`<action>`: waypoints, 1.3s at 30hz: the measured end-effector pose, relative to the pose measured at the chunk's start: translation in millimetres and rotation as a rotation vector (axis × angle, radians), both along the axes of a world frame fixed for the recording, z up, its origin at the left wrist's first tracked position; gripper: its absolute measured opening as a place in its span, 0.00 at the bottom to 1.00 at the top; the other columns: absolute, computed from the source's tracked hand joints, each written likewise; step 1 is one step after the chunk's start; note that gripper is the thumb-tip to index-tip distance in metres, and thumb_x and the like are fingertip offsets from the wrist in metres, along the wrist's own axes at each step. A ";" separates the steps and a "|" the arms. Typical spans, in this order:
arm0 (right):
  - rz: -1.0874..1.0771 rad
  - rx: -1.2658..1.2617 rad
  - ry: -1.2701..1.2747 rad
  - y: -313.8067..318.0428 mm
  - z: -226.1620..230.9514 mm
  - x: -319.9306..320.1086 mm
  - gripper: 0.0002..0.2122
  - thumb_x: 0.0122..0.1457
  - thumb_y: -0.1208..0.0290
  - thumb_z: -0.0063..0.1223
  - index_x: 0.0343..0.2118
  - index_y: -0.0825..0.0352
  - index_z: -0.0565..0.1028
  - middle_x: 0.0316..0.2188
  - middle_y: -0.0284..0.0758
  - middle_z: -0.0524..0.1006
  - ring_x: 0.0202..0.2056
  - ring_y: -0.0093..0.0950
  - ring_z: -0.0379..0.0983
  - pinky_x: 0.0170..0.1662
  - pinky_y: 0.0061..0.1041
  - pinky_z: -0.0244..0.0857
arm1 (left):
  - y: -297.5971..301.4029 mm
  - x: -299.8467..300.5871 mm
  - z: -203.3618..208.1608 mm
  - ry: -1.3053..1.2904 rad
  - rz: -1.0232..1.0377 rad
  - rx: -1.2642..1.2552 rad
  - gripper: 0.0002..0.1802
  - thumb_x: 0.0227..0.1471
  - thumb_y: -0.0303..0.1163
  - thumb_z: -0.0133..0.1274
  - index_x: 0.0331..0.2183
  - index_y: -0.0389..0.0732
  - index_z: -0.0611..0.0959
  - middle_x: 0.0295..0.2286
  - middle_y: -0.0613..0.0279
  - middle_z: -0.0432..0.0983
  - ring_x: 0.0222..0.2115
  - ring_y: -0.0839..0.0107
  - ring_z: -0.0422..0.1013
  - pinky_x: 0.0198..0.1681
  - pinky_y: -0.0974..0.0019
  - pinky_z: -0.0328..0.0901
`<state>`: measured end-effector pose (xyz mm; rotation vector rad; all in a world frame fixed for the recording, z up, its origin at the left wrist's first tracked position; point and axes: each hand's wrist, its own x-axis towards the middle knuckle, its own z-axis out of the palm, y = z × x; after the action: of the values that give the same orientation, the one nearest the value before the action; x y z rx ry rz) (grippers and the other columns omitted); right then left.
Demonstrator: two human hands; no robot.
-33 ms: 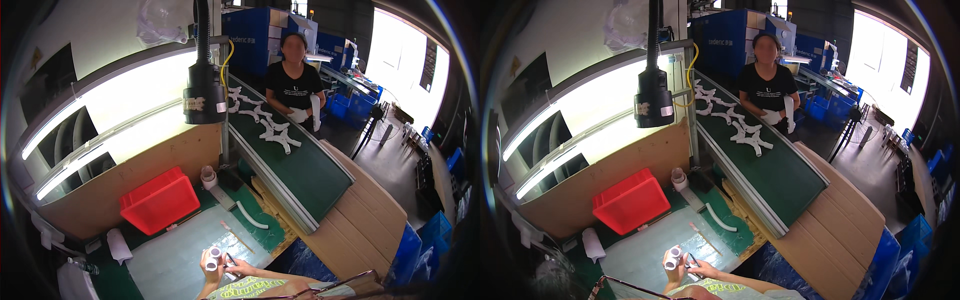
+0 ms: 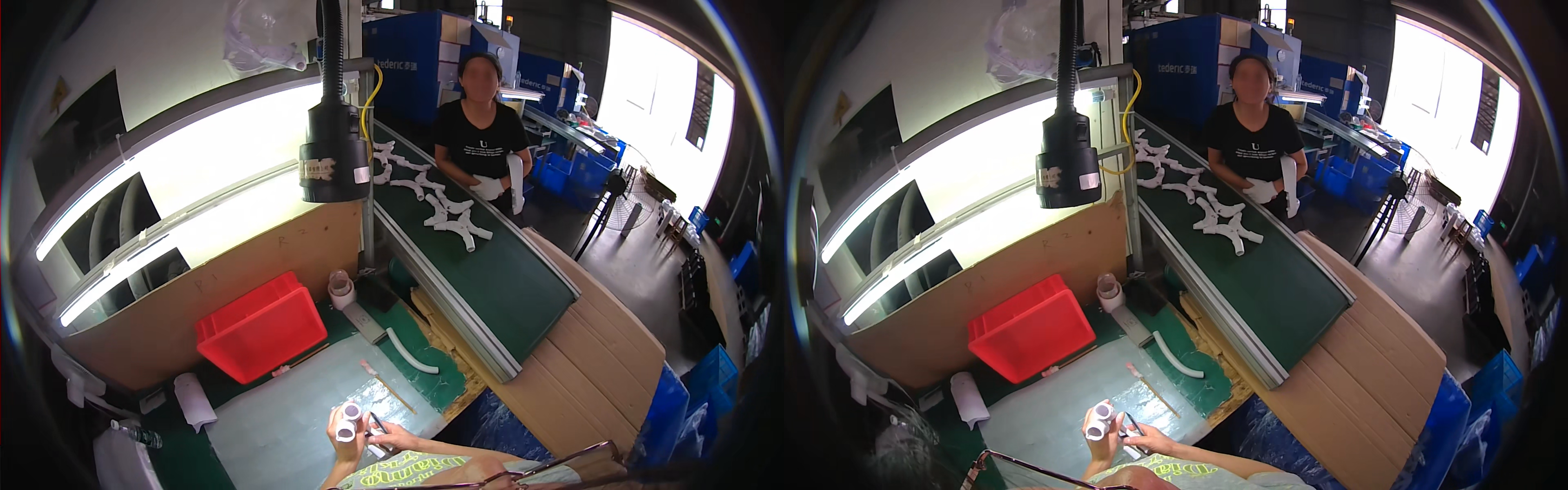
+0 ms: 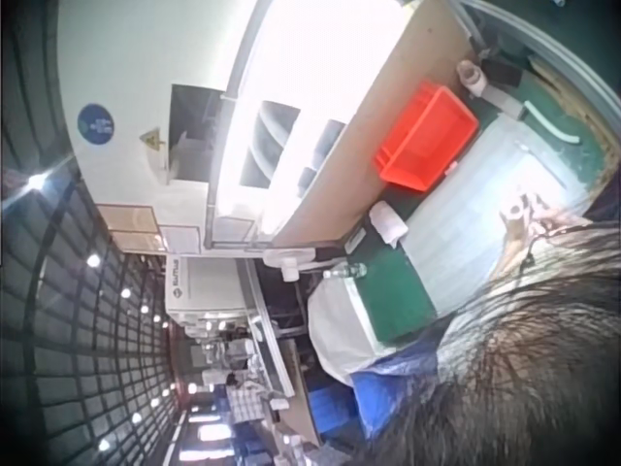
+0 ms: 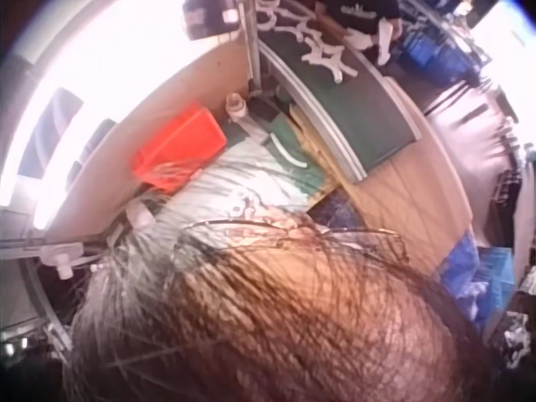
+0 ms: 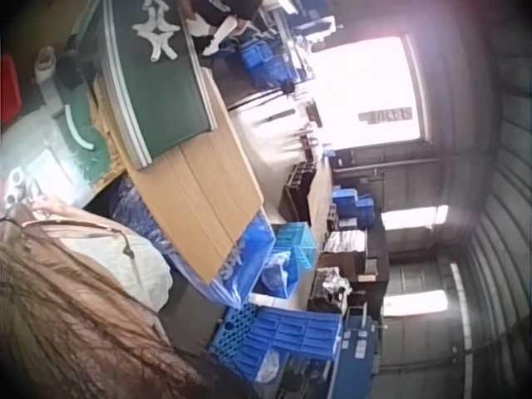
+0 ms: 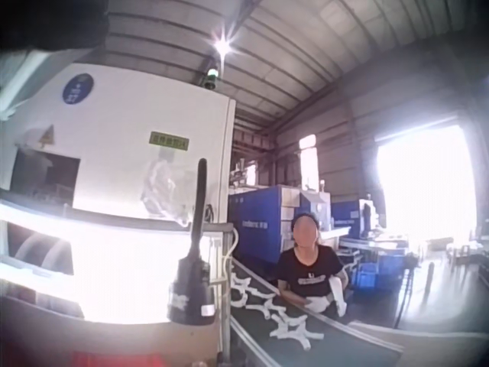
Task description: The person picks up plastic parts from a conveyor belt, trims them with a small blade, applies paste to the parts using a stick, and places them into a bin.
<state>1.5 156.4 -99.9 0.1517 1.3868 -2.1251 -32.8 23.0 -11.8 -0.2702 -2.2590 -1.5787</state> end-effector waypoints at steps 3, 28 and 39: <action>-0.024 0.038 -0.010 -1.1 9.1 -2.0 0.21 0.51 0.65 0.58 0.46 0.64 0.66 0.29 0.28 0.72 0.28 0.14 0.65 0.29 0.14 0.56 | 0.9 -1.2 2.1 -0.033 0.006 0.023 0.19 0.32 0.22 0.63 0.32 0.34 0.78 0.27 0.56 0.73 0.27 0.63 0.71 0.32 0.66 0.66; -0.153 -0.098 0.020 9.7 55.9 -2.9 0.22 0.49 0.68 0.58 0.46 0.65 0.63 0.21 0.26 0.68 0.15 0.13 0.58 0.14 0.13 0.46 | 6.7 -15.3 25.2 0.054 -0.137 0.102 0.22 0.32 0.24 0.55 0.37 0.34 0.78 0.31 0.52 0.73 0.32 0.56 0.70 0.36 0.63 0.65; -0.206 -0.046 0.043 0.9 55.6 -0.4 0.20 0.49 0.68 0.59 0.43 0.64 0.65 0.23 0.23 0.67 0.18 0.11 0.58 0.17 0.13 0.50 | 4.2 -16.8 14.3 0.035 -0.113 0.091 0.23 0.32 0.24 0.58 0.37 0.35 0.77 0.32 0.52 0.73 0.34 0.55 0.70 0.38 0.62 0.65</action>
<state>1.1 157.3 -44.2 0.2415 1.3970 -2.3394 -49.6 27.2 2.5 -0.4046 -2.1729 -1.7142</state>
